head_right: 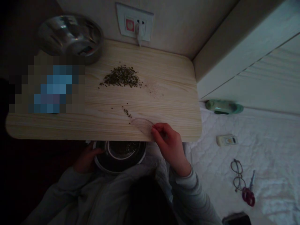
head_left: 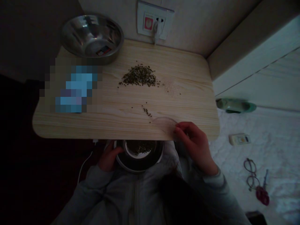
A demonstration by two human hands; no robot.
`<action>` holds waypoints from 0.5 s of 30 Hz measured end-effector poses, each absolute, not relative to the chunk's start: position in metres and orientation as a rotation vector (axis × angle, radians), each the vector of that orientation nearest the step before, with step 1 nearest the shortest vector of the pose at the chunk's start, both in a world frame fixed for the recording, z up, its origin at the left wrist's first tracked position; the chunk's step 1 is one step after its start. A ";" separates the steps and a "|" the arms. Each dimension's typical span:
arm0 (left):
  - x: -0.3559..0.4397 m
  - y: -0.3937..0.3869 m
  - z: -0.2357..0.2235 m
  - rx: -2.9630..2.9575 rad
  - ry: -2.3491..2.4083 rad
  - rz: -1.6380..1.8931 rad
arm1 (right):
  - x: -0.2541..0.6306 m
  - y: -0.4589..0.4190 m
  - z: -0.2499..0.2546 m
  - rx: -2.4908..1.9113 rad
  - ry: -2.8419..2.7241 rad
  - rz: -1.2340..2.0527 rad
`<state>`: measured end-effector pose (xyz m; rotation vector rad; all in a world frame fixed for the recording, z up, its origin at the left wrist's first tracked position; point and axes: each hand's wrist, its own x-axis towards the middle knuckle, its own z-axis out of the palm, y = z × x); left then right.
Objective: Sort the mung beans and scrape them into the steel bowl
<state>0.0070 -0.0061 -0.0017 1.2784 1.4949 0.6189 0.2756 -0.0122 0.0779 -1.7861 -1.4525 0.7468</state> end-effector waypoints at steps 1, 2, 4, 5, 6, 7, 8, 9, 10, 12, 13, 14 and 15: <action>0.007 -0.006 0.000 1.233 1.488 0.620 | 0.275 -0.010 0.077 -1.790 -1.446 0.744; 0.007 -0.005 0.002 1.187 1.489 0.623 | 0.275 -0.008 0.077 -1.793 -1.443 0.745; 0.011 -0.004 0.007 1.132 1.492 0.641 | 0.273 -0.005 0.077 -1.799 -1.445 0.749; 0.013 -0.003 0.009 1.119 1.491 0.651 | 0.271 -0.005 0.078 -1.801 -1.447 0.752; 0.015 -0.002 0.010 1.110 1.489 0.664 | 0.270 -0.005 0.078 -1.800 -1.452 0.757; 0.016 -0.001 0.011 1.106 1.483 0.678 | 0.269 -0.005 0.079 -1.799 -1.460 0.764; 0.017 -0.001 0.011 1.099 1.482 0.698 | 0.268 -0.005 0.079 -1.795 -1.470 0.772; 0.016 -0.001 0.011 1.087 1.482 0.721 | 0.267 -0.005 0.080 -1.792 -1.481 0.781; 0.015 0.000 0.011 1.077 1.479 0.729 | 0.266 -0.006 0.081 -1.789 -1.490 0.788; 0.012 0.000 0.011 1.071 1.478 0.707 | 0.265 -0.006 0.081 -1.790 -1.502 0.791; 0.010 0.001 0.011 1.078 1.475 0.669 | 0.265 -0.007 0.082 -1.793 -1.502 0.785; 0.008 0.001 0.011 1.082 1.472 0.637 | 0.265 -0.006 0.082 -1.796 -1.502 0.775; 0.007 0.001 0.012 1.080 1.475 0.621 | 0.265 -0.006 0.081 -1.797 -1.503 0.763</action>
